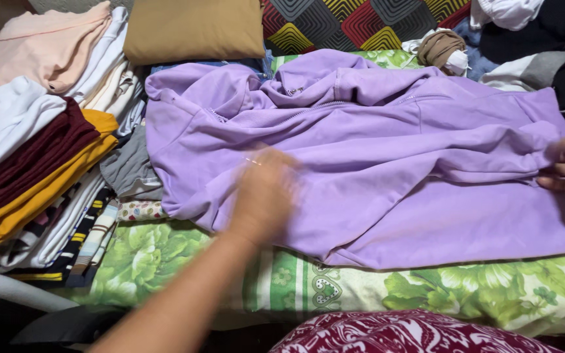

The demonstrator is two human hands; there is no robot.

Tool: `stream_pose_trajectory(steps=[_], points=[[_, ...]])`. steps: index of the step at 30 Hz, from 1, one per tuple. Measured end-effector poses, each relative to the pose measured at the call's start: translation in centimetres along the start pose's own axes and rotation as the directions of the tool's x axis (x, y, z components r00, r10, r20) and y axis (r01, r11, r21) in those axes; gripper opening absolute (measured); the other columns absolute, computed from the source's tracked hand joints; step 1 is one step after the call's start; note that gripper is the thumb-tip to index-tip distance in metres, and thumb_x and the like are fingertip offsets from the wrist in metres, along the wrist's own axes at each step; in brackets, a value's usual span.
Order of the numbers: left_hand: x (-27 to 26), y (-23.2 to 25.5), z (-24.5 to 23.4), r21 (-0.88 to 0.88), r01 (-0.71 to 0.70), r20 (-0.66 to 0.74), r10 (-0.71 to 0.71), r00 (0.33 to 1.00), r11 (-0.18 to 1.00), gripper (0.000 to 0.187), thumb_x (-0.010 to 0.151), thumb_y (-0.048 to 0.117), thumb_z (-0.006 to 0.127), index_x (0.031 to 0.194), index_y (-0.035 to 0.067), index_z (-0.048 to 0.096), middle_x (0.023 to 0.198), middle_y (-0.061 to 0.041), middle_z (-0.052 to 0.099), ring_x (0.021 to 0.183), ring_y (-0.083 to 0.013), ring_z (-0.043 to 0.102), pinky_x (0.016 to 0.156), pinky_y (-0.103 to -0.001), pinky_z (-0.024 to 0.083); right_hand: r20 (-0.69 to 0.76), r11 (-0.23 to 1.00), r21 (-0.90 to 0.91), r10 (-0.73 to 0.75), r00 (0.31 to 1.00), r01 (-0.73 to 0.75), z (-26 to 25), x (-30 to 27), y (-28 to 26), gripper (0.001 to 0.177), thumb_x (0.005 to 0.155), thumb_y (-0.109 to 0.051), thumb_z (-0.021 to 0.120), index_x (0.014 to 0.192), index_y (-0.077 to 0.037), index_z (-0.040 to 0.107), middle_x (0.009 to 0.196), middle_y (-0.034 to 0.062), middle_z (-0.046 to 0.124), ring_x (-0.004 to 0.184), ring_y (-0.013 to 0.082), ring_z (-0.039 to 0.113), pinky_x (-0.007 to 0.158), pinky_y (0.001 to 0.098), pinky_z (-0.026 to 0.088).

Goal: The person folds a light purple zip-up hoodie on a bed, smoothing and aligning the sleeves and body before rolling it into a compact bundle. The person then picks up a dark blue long-sleeve top and begins to fold it.

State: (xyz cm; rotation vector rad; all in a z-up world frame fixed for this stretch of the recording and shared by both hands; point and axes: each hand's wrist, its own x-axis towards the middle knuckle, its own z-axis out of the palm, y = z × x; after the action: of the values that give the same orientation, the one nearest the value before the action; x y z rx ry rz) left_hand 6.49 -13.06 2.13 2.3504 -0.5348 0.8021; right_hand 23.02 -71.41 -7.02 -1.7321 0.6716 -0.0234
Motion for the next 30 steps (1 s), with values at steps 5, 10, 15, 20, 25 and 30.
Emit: stream_pose_trajectory(steps=[5,10,15,20,25,30], points=[[-3.0,7.1,4.3,0.084,0.1,0.389,-0.125,0.913,0.991,0.046,0.068,0.029,0.082,0.103,0.003,0.069,0.107,-0.022,0.06,0.105,-0.0414,0.056,0.085,-0.054,0.044,-0.1,0.992,-0.121,0.03,0.995,-0.042,2.4,-1.7,-2.4,0.032,0.1,-0.034,0.07,0.117,-0.007,0.064,0.096,0.0054,0.066,0.079,0.0208,0.065,0.065,0.0401,0.055],[-1.8,6.7,3.9,0.133,0.153,0.413,-0.195,0.89,0.979,0.03,0.072,0.001,0.064,0.1,0.009,0.073,0.111,-0.016,0.063,0.111,-0.037,0.06,0.092,-0.047,0.05,0.08,0.962,-0.266,-0.041,0.996,0.06,5.4,-3.6,-4.2,0.032,0.1,-0.03,0.071,0.119,-0.006,0.063,0.096,0.0084,0.067,0.079,0.0233,0.065,0.064,0.0416,0.056],[-0.7,5.8,0.1,-0.002,0.222,0.606,-0.176,0.776,0.975,0.039,0.07,0.001,0.064,0.107,0.009,0.073,0.108,-0.017,0.069,0.108,-0.0369,0.064,0.094,-0.044,0.051,0.116,0.96,-0.241,-0.115,0.986,0.141,5.0,-3.2,-4.4,0.032,0.099,-0.026,0.071,0.121,-0.004,0.063,0.096,0.0114,0.068,0.078,0.0259,0.066,0.064,0.043,0.056],[0.4,6.3,-1.0,0.141,0.329,0.886,-0.268,0.378,0.934,0.035,0.069,0.015,0.071,0.104,0.01,0.073,0.107,-0.016,0.072,0.106,-0.0341,0.068,0.09,-0.041,0.054,0.114,0.963,-0.2,-0.16,0.98,0.181,3.2,-1.3,-3.4,0.033,0.099,-0.023,0.072,0.123,-0.003,0.062,0.096,0.0145,0.069,0.078,0.0284,0.067,0.063,0.0445,0.056],[2.9,3.6,0.9,0.274,0.497,0.668,-0.534,0.518,0.824,0.031,0.087,0.035,0.068,0.104,0.01,0.076,0.097,-0.016,0.077,0.094,-0.0328,0.077,0.088,-0.041,0.058,0.069,0.969,-0.162,-0.18,0.981,0.189,0.9,0.3,-1.6,0.033,0.099,-0.019,0.072,0.125,-0.002,0.062,0.096,0.0175,0.07,0.077,0.0309,0.068,0.062,0.0459,0.056],[3.4,-0.4,0.9,0.508,0.291,0.354,-0.505,0.787,0.81,0.044,0.08,0.043,0.077,0.113,0.014,0.071,0.111,-0.013,0.071,0.109,-0.0345,0.066,0.089,-0.055,0.05,0.031,0.954,-0.162,-0.249,0.968,0.251,-0.8,1.8,-1.9,0.035,0.098,-0.016,0.073,0.127,-0.001,0.061,0.096,0.0205,0.071,0.077,0.0334,0.069,0.062,0.0474,0.056]])
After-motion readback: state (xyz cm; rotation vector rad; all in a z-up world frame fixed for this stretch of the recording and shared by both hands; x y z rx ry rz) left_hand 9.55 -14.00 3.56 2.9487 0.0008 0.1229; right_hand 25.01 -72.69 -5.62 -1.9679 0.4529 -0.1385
